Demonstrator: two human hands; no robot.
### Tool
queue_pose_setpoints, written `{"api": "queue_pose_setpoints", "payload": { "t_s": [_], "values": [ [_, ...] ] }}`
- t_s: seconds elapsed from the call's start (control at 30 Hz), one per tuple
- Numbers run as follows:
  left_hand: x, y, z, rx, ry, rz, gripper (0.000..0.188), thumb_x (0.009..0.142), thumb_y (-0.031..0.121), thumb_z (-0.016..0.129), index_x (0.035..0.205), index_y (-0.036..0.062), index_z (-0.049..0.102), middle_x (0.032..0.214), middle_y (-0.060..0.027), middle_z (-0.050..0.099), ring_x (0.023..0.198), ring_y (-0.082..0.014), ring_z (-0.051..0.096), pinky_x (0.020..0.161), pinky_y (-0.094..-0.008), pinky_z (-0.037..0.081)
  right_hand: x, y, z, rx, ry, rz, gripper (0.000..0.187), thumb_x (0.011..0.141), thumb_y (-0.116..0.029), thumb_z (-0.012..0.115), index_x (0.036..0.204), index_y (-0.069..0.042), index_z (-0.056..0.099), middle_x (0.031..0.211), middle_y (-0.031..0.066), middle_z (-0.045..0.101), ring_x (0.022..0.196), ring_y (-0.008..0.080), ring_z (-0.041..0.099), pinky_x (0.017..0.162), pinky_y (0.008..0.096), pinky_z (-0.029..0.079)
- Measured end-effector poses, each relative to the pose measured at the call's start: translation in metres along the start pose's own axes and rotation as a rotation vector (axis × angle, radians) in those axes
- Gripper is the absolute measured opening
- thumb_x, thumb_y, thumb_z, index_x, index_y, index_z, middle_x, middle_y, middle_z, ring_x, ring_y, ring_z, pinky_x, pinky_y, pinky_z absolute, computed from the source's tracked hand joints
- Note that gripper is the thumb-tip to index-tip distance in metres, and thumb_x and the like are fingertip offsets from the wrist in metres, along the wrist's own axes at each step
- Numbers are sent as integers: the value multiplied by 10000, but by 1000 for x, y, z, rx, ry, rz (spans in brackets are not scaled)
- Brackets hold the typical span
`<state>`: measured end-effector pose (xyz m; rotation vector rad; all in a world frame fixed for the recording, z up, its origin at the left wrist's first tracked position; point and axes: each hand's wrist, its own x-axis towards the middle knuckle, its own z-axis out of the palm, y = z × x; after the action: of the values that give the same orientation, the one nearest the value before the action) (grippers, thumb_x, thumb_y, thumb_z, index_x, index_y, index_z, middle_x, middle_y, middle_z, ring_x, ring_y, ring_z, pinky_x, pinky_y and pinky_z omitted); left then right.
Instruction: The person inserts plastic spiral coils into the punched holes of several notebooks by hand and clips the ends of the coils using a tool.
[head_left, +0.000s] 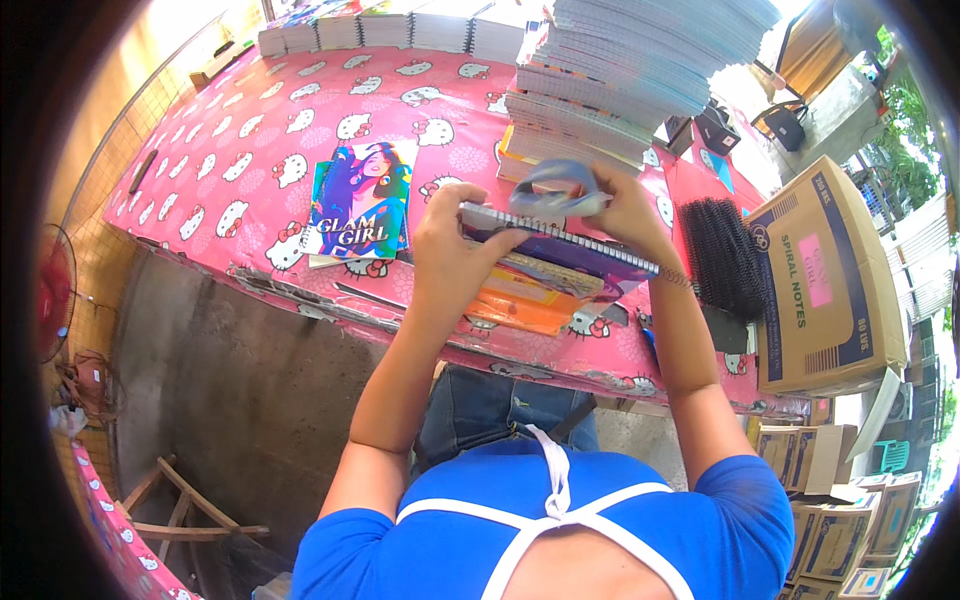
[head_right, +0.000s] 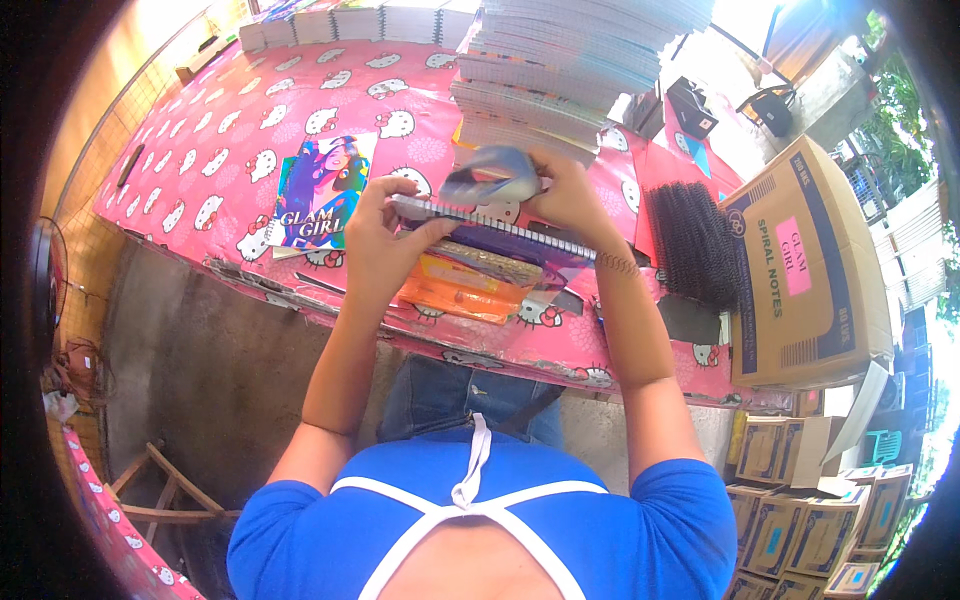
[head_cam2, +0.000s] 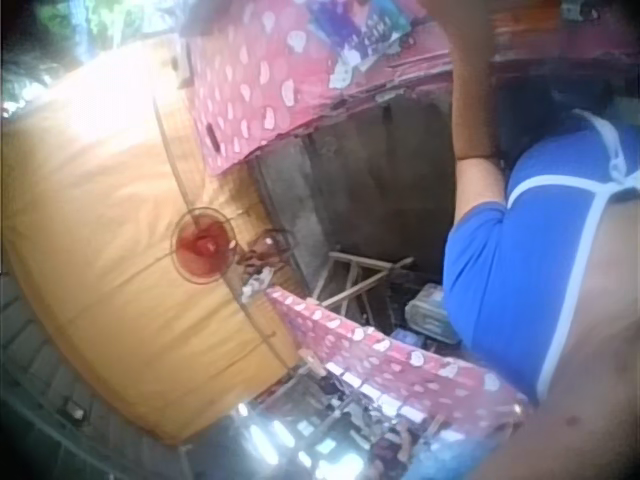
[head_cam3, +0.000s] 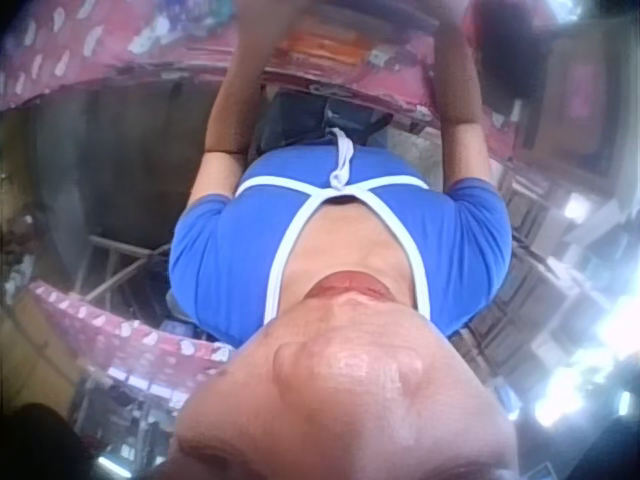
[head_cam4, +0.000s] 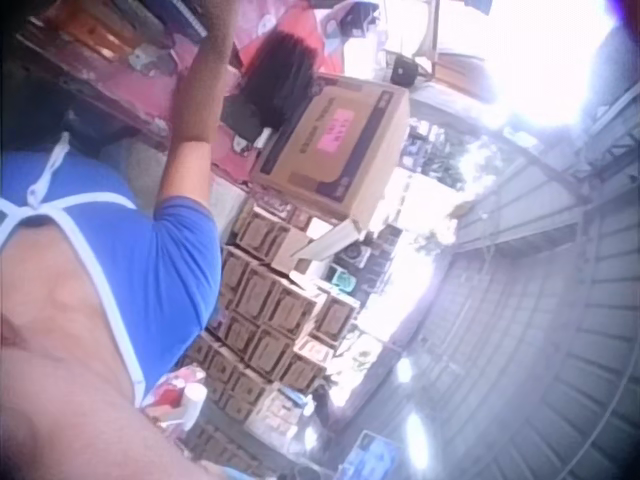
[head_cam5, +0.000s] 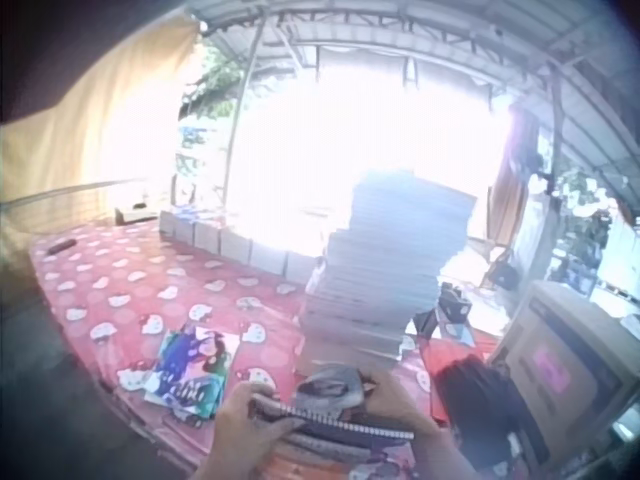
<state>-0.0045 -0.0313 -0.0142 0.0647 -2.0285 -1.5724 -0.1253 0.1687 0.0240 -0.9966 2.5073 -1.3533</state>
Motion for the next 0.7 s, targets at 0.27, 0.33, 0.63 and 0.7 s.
{"api": "queue_pose_setpoints", "payload": {
  "t_s": [0.27,0.33,0.63,0.7],
  "values": [
    [-3,-4,-3,-538,33,-128,283,752,-68,715,1006,-57,591,931,-120,656,848,-135,641,749,-256,550,9,43,11,-347,-30,-121,596,682,-57,718,1244,-57,522,1243,225,545,1099,393,559,909,390,480],
    [2,-7,-9,-580,-44,-195,257,755,-51,725,987,-55,615,912,-111,668,821,-123,643,727,-243,550,-16,62,11,-358,134,-276,616,697,-112,746,1263,-64,507,1341,237,468,1181,415,498,952,398,454],
    [-23,118,-44,1,360,676,257,703,-52,725,943,6,655,888,-87,679,805,-174,647,703,-275,538,-225,67,3,-784,150,337,585,801,-334,690,1248,-6,502,1270,227,497,1187,404,470,1003,445,375],
    [-36,114,-44,157,66,802,343,691,-56,731,1016,21,652,923,-92,678,838,-194,652,711,-287,544,-233,65,18,-829,257,340,525,816,-291,674,1232,-10,520,1220,215,520,1138,373,504,970,440,395]
  ]
}}
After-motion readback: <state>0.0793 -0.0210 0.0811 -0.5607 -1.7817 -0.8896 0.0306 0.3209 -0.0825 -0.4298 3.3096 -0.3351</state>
